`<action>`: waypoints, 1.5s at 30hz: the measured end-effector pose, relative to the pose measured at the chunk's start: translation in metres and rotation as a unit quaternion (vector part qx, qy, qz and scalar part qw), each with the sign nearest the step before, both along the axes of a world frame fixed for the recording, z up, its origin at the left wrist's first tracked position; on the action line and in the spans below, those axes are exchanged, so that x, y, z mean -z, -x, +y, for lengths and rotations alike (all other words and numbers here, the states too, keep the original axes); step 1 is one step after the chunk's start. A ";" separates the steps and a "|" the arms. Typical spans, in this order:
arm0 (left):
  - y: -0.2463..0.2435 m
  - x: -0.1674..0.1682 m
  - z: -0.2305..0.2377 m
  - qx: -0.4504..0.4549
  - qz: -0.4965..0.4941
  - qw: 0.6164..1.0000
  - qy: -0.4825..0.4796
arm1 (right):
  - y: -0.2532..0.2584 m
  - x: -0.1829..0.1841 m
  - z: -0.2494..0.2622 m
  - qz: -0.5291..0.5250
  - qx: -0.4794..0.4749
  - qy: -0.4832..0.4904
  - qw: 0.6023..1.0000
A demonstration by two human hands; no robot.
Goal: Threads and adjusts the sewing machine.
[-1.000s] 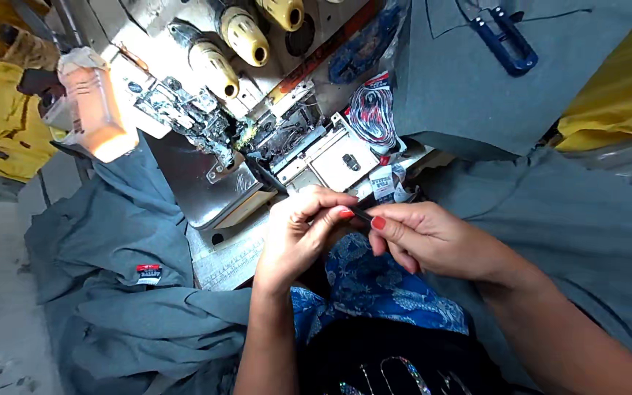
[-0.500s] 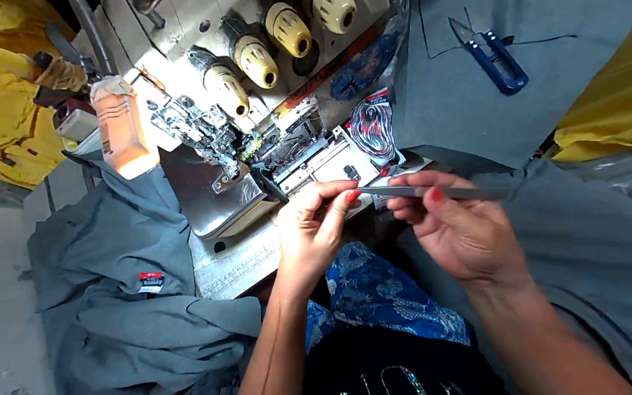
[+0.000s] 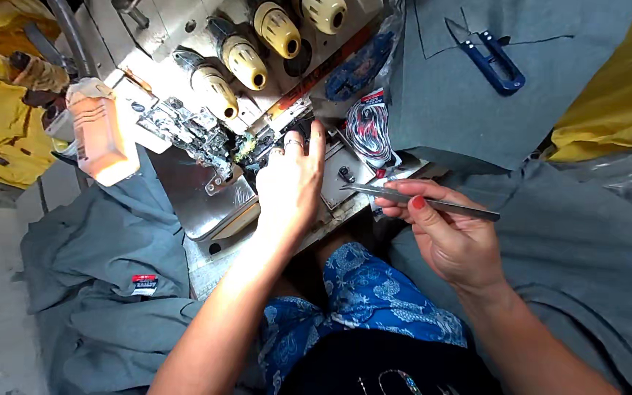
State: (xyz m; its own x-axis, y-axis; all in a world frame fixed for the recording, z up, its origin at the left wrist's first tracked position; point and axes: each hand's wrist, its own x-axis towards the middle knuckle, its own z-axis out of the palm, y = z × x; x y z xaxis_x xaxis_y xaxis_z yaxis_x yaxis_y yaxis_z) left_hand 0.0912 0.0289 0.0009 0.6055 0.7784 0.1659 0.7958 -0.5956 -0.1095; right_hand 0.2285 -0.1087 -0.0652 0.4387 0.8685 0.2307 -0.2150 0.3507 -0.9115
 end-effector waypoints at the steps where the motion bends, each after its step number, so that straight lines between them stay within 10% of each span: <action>1: 0.000 0.000 0.003 0.003 0.004 1.000 -0.002 | 0.001 0.001 0.000 0.000 -0.003 0.000 1.000; 15: 0.026 0.026 -0.044 0.107 -0.333 0.937 -0.011 | -0.021 -0.022 0.015 -0.059 0.031 -0.104 0.992; 23: 0.036 0.026 -0.069 0.039 -0.660 0.729 0.176 | 0.012 -0.045 0.071 -0.307 -0.175 -0.128 0.927; 30: 0.032 0.022 -0.059 -0.081 -0.775 0.515 0.356 | 0.023 -0.037 0.080 -0.341 -0.139 -0.097 0.925; 45: 0.036 0.051 -0.087 0.046 -0.782 0.489 0.383 | 0.033 -0.036 0.034 -0.255 -0.065 -0.039 0.964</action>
